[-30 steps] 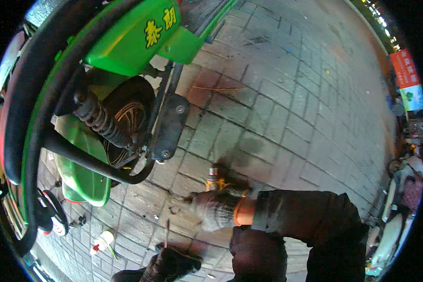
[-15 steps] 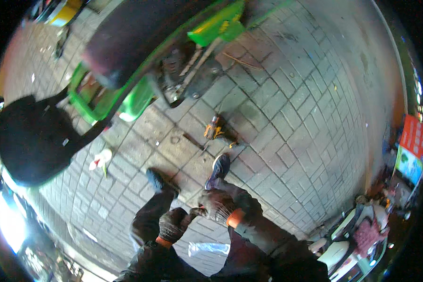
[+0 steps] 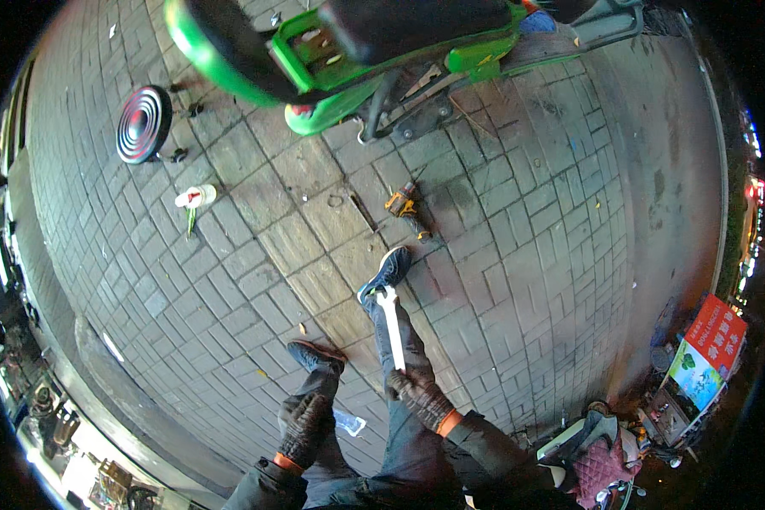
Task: The person repairs a green electric scooter on a sidewalk at night. They use a cordless drill and wrench to remove and reattach bolts on the rear suspension and frame, retrieve a bolt from a parts bin, and apply lubricant to the mechanism.
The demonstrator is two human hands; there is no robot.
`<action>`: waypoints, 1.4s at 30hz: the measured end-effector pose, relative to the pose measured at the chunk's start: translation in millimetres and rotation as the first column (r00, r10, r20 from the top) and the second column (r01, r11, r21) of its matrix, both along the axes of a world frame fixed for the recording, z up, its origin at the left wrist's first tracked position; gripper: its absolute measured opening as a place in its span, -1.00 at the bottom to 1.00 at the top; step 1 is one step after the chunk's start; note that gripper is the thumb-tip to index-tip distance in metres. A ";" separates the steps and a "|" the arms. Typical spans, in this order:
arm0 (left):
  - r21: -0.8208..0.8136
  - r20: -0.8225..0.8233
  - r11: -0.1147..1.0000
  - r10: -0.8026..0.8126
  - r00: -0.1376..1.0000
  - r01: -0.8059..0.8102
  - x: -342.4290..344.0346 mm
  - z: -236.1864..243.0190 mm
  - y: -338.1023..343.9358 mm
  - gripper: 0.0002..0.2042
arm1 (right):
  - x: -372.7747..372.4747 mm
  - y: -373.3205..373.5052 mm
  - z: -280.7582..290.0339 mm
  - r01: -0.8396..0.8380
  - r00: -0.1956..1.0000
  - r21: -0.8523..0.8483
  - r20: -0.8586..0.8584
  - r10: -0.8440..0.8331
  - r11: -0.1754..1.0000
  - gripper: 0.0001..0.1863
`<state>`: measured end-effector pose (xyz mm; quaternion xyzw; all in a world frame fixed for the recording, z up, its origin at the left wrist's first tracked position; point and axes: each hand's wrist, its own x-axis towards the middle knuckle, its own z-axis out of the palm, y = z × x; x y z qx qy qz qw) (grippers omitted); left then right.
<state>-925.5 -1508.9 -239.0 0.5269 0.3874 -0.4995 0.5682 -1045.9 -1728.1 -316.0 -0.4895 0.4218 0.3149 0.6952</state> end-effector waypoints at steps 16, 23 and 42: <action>0.006 -0.059 0.879 0.477 0.877 -0.477 -120.3 29.1 266.7 -0.81 | -74.2 297.6 63.3 -0.253 0.954 0.408 -0.043 0.296 0.877 -0.73; -0.071 -0.060 0.685 0.723 0.688 -0.725 -113.7 75.0 300.4 -0.83 | -24.9 308.7 94.6 -0.562 0.794 0.232 0.420 0.439 0.794 -0.71; -0.248 0.266 0.440 0.887 0.376 -0.863 36.2 176.9 488.6 -0.79 | 282.9 453.8 174.6 -0.249 0.943 0.289 -0.147 0.300 0.924 -0.74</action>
